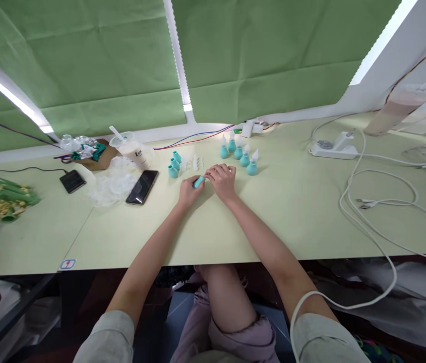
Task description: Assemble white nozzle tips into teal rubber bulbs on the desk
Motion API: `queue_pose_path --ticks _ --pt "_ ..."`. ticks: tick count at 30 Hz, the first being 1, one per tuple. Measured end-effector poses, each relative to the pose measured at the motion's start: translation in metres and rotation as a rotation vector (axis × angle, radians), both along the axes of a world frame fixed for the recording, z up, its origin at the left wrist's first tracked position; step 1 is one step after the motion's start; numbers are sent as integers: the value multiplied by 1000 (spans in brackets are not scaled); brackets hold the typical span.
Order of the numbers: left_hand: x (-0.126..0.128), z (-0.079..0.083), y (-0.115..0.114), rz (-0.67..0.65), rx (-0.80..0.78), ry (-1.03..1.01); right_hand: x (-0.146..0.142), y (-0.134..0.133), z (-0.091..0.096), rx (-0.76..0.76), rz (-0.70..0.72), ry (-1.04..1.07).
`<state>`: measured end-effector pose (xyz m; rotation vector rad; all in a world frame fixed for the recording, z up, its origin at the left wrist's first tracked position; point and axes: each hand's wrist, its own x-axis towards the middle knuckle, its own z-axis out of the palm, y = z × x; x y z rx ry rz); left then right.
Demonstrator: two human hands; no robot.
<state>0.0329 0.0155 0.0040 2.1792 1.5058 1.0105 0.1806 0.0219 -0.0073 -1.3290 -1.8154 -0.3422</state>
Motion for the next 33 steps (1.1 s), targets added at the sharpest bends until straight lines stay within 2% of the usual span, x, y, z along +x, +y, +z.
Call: queue_pose_path --ticks 8,13,20,26,33 --pt "-3 -4 4 49 68 69 1 2 5 -79 94 -113" --pt "-4 -2 3 11 61 15 5 2 2 -56 99 -67" --pt "-6 5 1 -64 8 -72 16 1 1 -22 133 -140" --pt "-6 2 2 -84 18 1 18 3 -1 -30 121 -141" --pt "-5 1 3 -28 52 122 19 4 1 -30 141 -213"
